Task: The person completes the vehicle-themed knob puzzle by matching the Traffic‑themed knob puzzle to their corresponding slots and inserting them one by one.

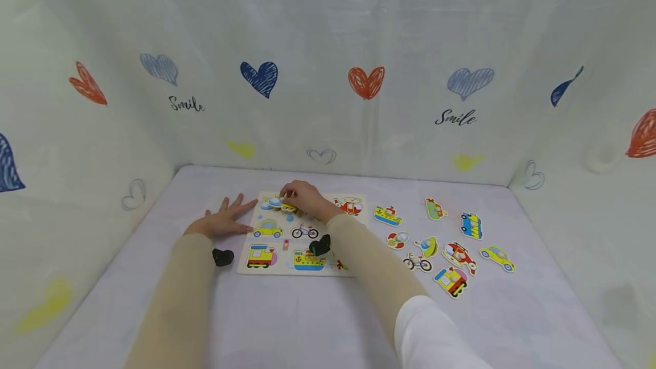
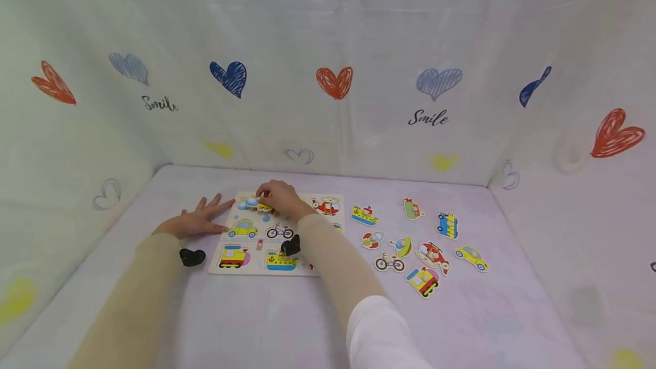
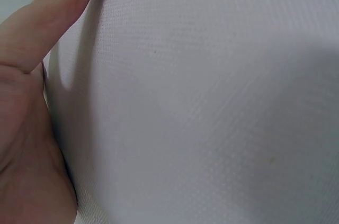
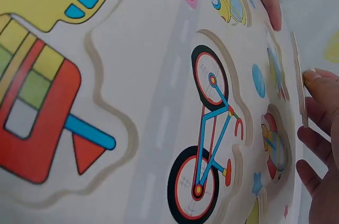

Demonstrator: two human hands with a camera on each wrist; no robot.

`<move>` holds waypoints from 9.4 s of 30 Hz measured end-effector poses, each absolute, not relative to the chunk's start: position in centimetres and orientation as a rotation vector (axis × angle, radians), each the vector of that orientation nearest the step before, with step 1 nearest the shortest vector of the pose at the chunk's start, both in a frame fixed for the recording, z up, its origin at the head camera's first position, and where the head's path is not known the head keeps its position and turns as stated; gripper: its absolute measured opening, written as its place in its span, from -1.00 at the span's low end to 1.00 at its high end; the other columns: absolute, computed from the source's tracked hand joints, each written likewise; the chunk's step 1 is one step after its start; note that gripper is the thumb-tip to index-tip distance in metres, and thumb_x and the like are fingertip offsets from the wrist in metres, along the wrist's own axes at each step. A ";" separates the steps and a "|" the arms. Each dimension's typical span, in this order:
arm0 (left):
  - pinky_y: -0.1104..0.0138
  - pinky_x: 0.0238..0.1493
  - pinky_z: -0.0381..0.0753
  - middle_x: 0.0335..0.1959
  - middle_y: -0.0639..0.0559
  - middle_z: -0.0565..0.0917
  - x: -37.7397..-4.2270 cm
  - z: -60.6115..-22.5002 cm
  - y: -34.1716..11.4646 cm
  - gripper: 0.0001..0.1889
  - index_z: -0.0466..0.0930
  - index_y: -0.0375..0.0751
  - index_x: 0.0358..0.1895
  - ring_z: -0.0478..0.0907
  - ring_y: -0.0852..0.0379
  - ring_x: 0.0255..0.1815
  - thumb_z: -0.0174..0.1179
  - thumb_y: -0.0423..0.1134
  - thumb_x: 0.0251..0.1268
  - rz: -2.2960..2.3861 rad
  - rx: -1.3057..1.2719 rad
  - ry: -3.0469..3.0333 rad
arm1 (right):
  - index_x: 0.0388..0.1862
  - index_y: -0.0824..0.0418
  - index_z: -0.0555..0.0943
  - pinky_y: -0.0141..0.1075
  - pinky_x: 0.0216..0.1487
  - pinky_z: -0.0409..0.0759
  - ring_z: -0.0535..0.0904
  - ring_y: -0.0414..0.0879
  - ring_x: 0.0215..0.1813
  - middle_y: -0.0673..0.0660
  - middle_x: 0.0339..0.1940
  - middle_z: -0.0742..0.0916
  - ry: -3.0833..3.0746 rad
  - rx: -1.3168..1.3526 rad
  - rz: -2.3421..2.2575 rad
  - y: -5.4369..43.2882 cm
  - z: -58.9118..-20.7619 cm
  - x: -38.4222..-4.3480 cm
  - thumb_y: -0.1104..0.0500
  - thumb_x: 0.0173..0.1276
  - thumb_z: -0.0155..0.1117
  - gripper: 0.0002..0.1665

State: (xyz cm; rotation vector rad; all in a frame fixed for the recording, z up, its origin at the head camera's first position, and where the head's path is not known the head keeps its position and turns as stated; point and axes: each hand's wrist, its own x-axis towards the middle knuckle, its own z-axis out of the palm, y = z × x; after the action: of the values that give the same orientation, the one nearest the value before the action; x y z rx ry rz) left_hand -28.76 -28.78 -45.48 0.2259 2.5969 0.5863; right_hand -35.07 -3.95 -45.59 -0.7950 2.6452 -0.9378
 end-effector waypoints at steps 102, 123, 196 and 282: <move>-0.46 0.16 -0.61 0.55 -0.35 -0.37 -29.0 -46.1 -28.5 0.02 -0.09 -0.04 0.57 -0.61 -0.43 0.46 0.26 0.23 0.15 0.631 0.210 2.594 | 0.17 -0.04 0.66 -0.13 0.33 0.28 0.36 -0.07 0.28 -0.04 0.15 0.58 2.687 -0.767 -0.849 2.2 -44.1 -32.5 0.02 0.41 0.27 -0.63; -0.53 0.07 -0.58 0.51 -0.43 -0.40 -29.3 -45.7 -28.5 0.03 -0.11 -0.12 0.56 -0.64 -0.54 0.40 0.23 0.25 0.16 0.577 0.269 2.605 | 0.09 0.06 0.69 -0.09 0.23 0.45 0.48 -0.02 0.18 -0.01 0.06 0.63 2.691 -0.623 -0.893 16.7 -43.3 -28.4 0.10 0.32 0.37 -0.64; -0.50 0.10 -0.63 0.52 -0.41 -0.41 -29.4 -46.7 -28.8 0.07 -0.10 -0.11 0.56 -0.66 -0.50 0.41 0.26 0.27 0.11 0.608 0.225 2.601 | -0.28 0.16 0.71 -0.30 -0.36 0.42 0.43 -0.12 -0.37 -0.03 -0.45 0.58 2.852 -0.422 -0.952 18.1 -46.3 -26.7 0.16 0.17 0.50 -0.83; -0.47 0.11 -0.66 0.53 -0.38 -0.39 -28.9 -46.6 -28.5 0.06 -0.07 -0.12 0.56 -0.67 -0.45 0.43 0.30 0.24 0.10 0.678 0.199 2.599 | -0.20 -0.01 0.73 -0.31 -0.15 0.49 0.51 -0.22 -0.24 -0.14 -0.26 0.62 2.785 -0.306 -1.292 0.4 -48.4 -32.5 -0.01 0.26 0.43 -0.82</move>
State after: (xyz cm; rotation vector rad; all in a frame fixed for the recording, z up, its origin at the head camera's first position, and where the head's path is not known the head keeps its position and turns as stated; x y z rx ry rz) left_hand -28.90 -28.47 -46.65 0.1986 2.5990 0.6778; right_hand -32.53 0.39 -48.41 -0.3063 2.7855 -1.2918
